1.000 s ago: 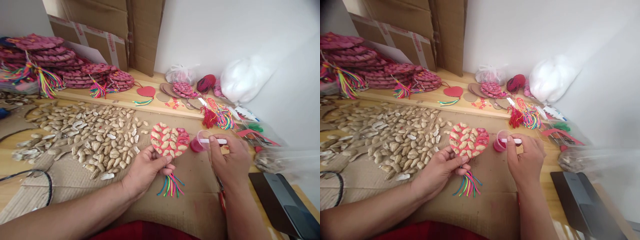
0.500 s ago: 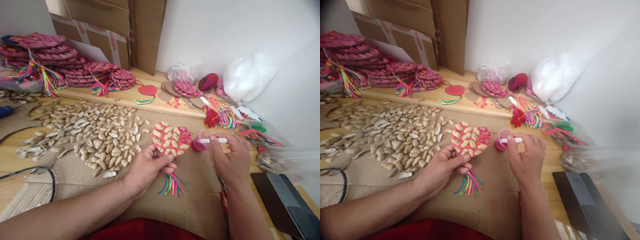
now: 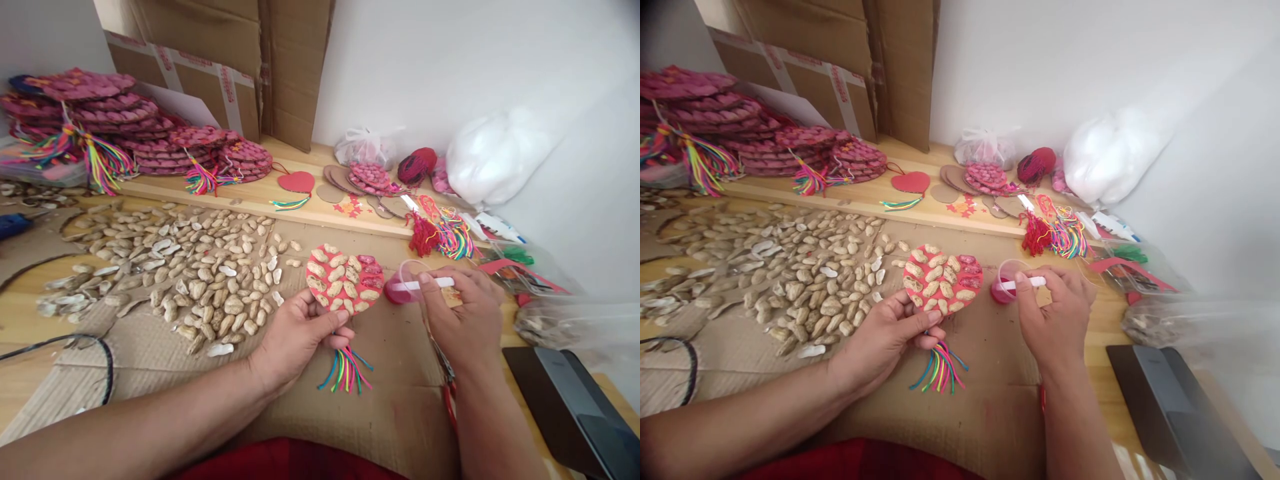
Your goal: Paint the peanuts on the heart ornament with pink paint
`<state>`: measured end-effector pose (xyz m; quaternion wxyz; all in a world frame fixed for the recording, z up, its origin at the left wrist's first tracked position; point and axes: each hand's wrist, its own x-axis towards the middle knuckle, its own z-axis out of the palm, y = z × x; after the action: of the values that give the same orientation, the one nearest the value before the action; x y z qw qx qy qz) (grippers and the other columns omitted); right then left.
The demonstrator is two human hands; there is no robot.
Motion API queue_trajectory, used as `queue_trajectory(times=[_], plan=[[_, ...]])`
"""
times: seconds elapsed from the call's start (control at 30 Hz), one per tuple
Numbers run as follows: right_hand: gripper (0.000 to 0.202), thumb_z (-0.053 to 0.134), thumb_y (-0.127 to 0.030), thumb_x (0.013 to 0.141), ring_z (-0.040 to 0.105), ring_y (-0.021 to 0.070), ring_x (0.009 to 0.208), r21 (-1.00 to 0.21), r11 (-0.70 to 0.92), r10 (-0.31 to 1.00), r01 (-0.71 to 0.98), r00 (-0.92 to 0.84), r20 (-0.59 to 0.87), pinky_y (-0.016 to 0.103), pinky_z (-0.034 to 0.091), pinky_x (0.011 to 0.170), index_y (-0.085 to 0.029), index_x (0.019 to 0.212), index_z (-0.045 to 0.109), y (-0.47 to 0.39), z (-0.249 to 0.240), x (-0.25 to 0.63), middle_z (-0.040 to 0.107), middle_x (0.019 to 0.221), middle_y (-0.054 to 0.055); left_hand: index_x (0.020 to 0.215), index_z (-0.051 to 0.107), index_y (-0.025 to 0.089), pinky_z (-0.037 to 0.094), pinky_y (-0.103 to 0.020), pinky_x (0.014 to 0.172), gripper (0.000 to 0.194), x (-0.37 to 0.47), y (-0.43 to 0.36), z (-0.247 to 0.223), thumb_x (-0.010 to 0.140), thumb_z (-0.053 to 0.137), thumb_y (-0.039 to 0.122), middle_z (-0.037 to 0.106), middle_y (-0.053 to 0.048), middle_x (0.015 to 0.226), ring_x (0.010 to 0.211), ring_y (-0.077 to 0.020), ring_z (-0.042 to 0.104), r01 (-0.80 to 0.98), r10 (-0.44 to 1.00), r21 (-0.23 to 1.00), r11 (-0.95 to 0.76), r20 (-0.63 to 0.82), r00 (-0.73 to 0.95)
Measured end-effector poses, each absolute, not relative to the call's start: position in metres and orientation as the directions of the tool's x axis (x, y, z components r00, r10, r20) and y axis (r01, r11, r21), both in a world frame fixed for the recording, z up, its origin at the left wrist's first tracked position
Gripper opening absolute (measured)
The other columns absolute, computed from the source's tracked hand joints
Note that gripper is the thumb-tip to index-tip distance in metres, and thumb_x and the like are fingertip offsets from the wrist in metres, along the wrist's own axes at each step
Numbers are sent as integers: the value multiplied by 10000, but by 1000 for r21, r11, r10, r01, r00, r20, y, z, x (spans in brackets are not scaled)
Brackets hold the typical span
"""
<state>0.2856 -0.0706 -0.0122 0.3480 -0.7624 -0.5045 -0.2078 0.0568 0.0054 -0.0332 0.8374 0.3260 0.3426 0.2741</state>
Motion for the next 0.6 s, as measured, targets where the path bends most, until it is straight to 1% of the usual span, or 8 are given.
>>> queue_trajectory(times=[0.07, 0.13, 0.23, 0.37, 0.4, 0.47, 0.53, 0.6], plan=[[273, 646, -463, 878, 628, 222, 872, -324, -266, 588, 908, 419, 692, 443, 406, 913, -206, 836, 727, -72, -9, 286, 718, 875, 57, 962, 647, 110, 605, -156, 547, 271, 56, 6, -33, 770, 831, 164, 710, -17, 778, 625, -116, 723, -239, 680, 730, 640, -393, 619], [279, 635, -463, 888, 631, 230, 884, -302, -293, 553, 907, 419, 720, 441, 413, 918, -201, 838, 721, -75, -5, 287, 716, 863, 58, 950, 647, 112, 599, -149, 537, 266, 56, 6, -33, 766, 834, 162, 709, -14, 766, 622, -116, 725, -246, 678, 725, 643, -391, 623], [264, 622, -445, 900, 632, 237, 897, -269, -322, 535, 908, 408, 740, 436, 423, 931, -203, 852, 717, -80, 2, 284, 714, 846, 53, 962, 650, 109, 604, -153, 542, 276, 56, 6, -34, 765, 835, 163, 710, -15, 775, 620, -115, 725, -250, 676, 721, 646, -389, 626], [200, 652, -389, 892, 631, 238, 916, -372, -296, 409, 880, 469, 783, 389, 481, 854, -205, 921, 727, -84, 5, 273, 716, 870, 59, 968, 649, 111, 604, -153, 544, 270, 56, 6, -35, 773, 829, 165, 710, -15, 780, 625, -116, 727, -247, 673, 721, 648, -388, 630], [186, 655, -371, 891, 629, 240, 919, -377, -283, 385, 882, 464, 798, 389, 487, 853, -203, 928, 727, -85, 6, 271, 716, 871, 61, 966, 648, 113, 602, -153, 542, 269, 56, 6, -36, 774, 829, 165, 709, -15, 777, 625, -117, 726, -247, 672, 721, 647, -387, 631], [162, 654, -346, 890, 622, 241, 916, -333, -288, 400, 898, 429, 810, 397, 484, 867, -201, 913, 723, -85, 6, 269, 709, 844, 60, 970, 649, 114, 602, -153, 542, 272, 56, 6, -35, 774, 829, 168, 709, -16, 779, 625, -116, 725, -246, 673, 725, 644, -383, 632], [150, 658, -344, 884, 614, 231, 879, -272, -312, 472, 910, 397, 787, 383, 476, 841, -207, 881, 719, -85, 7, 269, 695, 800, 48, 976, 650, 110, 604, -157, 549, 276, 56, 6, -35, 776, 829, 177, 710, -20, 787, 628, -117, 724, -242, 673, 729, 640, -381, 634], [145, 666, -350, 877, 613, 218, 835, -248, -318, 520, 915, 387, 761, 367, 470, 806, -214, 864, 715, -86, 7, 271, 689, 782, 37, 974, 652, 106, 603, -156, 551, 278, 56, 6, -34, 775, 831, 183, 710, -25, 794, 629, -116, 723, -237, 672, 730, 641, -384, 633]])
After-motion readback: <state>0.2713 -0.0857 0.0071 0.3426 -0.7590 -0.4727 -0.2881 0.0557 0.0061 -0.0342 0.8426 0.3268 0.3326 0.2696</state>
